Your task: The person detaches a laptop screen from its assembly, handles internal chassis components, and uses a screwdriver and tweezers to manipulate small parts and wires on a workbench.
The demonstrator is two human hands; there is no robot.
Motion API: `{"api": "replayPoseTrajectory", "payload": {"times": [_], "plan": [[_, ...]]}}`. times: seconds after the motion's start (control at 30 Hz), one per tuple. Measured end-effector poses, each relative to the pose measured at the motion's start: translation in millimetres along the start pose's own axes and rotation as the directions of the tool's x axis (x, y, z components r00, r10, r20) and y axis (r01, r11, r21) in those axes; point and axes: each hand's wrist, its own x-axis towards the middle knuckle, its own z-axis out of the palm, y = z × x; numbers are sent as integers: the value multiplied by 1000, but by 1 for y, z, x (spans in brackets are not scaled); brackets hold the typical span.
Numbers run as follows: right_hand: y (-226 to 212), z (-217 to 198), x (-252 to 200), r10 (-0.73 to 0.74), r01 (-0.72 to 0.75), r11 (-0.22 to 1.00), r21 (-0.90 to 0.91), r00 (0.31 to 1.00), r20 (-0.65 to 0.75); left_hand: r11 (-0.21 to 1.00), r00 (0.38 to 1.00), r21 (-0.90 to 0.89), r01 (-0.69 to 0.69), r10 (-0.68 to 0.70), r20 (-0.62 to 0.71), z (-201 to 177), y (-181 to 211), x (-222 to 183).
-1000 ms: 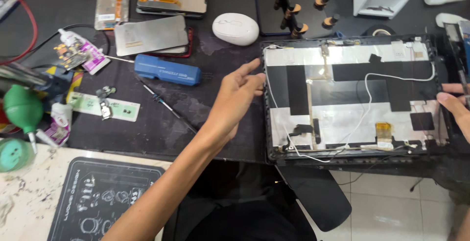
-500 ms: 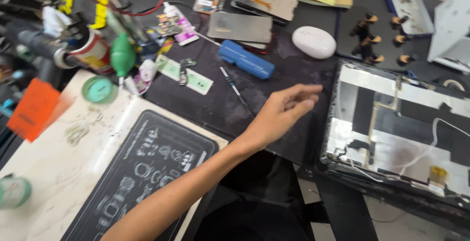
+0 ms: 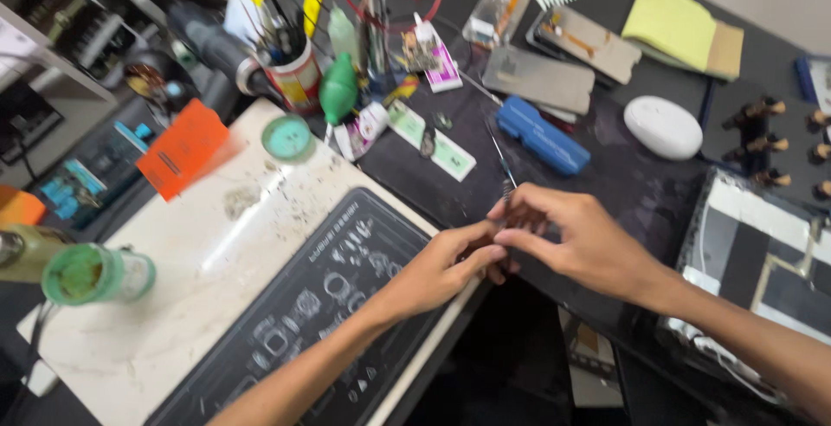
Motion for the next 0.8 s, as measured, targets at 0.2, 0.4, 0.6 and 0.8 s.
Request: {"api": "replayPoseTrajectory", "payload": {"times": [0.2, 0.4, 0.6, 0.8], "plan": [[1, -13, 61, -61, 82, 958, -275, 995, 83, 980, 995, -200, -5, -15, -96, -29, -13, -11], [7, -76, 119, -243, 227, 937, -267, 970, -28, 971, 988, -224, -84, 52, -147, -32, -14, -14], [7, -109, 143, -262, 233, 957, -175, 950, -167, 958, 980, -264, -109, 59, -192, -37, -13, -13], [9, -92, 131, -227, 202, 952, -229, 970, -91, 959, 977, -267, -100, 44, -208, -36, -15, -14]]}}
